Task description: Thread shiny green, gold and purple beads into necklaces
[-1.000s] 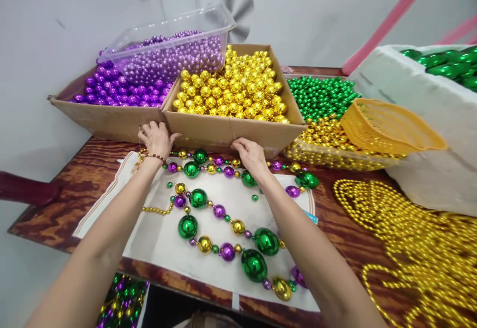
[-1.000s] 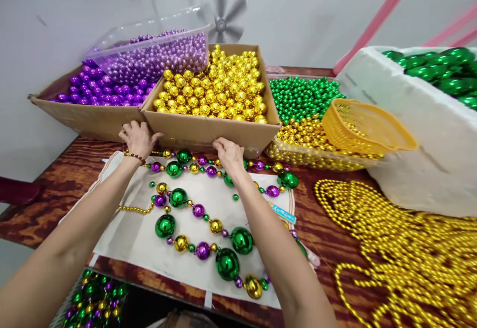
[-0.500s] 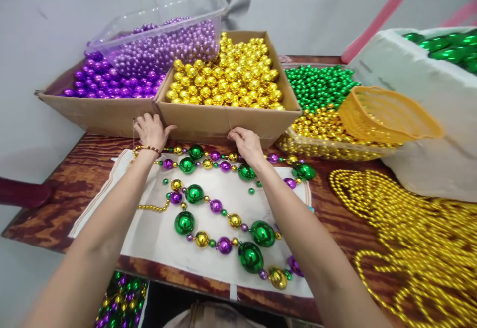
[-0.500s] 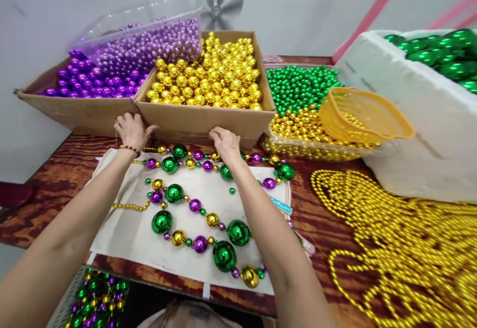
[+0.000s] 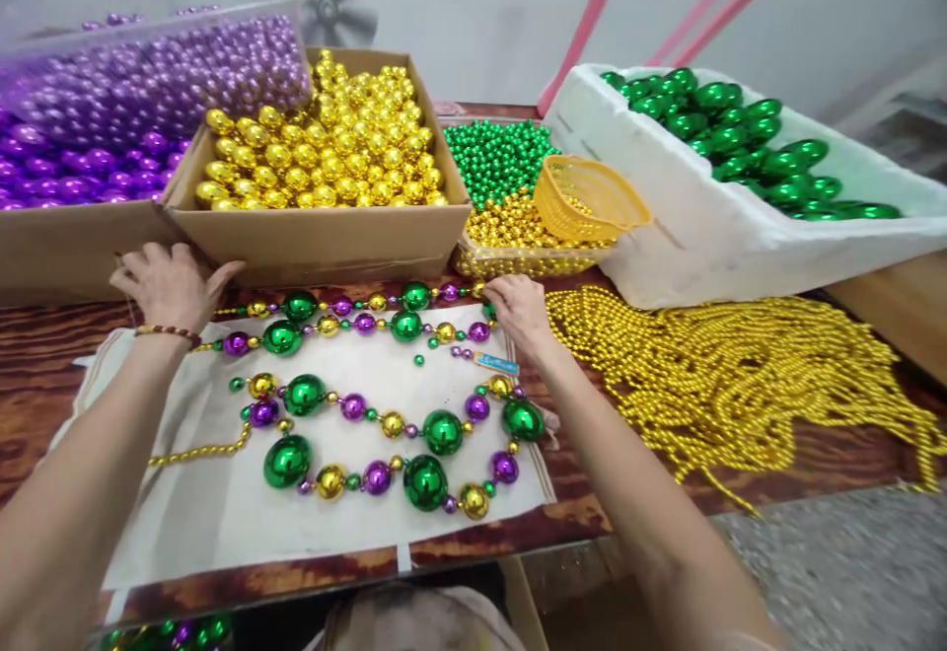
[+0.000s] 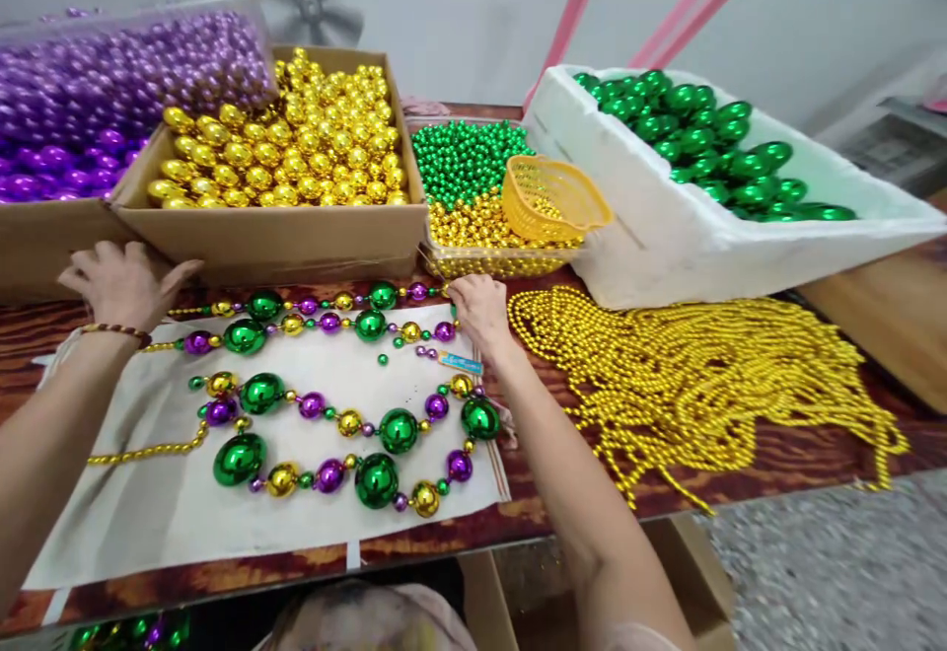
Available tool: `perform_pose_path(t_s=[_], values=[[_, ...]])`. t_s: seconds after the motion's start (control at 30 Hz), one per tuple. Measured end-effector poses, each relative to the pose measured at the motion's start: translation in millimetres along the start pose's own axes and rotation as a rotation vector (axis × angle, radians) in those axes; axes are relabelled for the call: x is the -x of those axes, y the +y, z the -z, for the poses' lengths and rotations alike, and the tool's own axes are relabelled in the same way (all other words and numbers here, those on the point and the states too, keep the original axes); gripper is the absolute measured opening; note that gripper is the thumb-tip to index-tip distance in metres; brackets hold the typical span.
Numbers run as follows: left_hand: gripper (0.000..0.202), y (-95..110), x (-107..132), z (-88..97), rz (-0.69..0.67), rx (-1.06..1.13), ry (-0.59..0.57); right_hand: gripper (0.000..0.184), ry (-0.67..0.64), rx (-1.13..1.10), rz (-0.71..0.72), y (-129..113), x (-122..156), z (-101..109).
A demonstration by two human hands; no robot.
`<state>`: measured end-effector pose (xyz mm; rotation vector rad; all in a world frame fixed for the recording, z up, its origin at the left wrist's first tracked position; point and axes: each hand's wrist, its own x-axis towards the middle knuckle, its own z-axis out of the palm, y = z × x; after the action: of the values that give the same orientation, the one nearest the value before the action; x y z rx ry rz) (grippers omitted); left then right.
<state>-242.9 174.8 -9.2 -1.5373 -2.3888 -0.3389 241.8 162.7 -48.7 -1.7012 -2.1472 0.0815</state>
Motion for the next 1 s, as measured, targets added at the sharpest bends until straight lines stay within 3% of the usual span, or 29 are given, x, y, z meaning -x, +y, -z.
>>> perform_pose_path(t_s=[0.13, 0.23, 0.37, 0.53, 0.63, 0.73, 0.83, 1.0], values=[[0.077, 9, 20, 5.6, 0.05, 0.058, 0.033, 0.028, -0.022, 0.037, 0.006, 41, 0, 7], [0.062, 20, 55, 22.4, -0.059, 0.211, 0.065, 0.027, -0.033, 0.011, 0.036, 53, -7, 6], [0.037, 29, 134, 44.9, -0.304, 0.439, 0.133, 0.026, -0.034, 0.013, 0.074, 59, -18, 4], [0.029, 12, 258, 50.0, -0.271, 0.546, 0.139, 0.028, -0.014, -0.03, 0.129, 69, -23, 0], [0.025, 3, 306, 51.9, -0.216, 0.497, 0.049, 0.028, 0.003, -0.053, 0.155, 74, -24, -3], [0.022, 14, 309, 60.3, -0.21, 0.432, 0.074, 0.031, 0.011, -0.072, 0.181, 76, -25, -4], [0.02, 48, 275, 67.7, -0.278, 0.396, 0.063, 0.033, -0.005, -0.063, 0.211, 75, -23, 3], [0.026, 119, 214, 56.6, -0.506, 0.233, -0.361, 0.033, -0.077, -0.125, 0.257, 65, -7, 26]])
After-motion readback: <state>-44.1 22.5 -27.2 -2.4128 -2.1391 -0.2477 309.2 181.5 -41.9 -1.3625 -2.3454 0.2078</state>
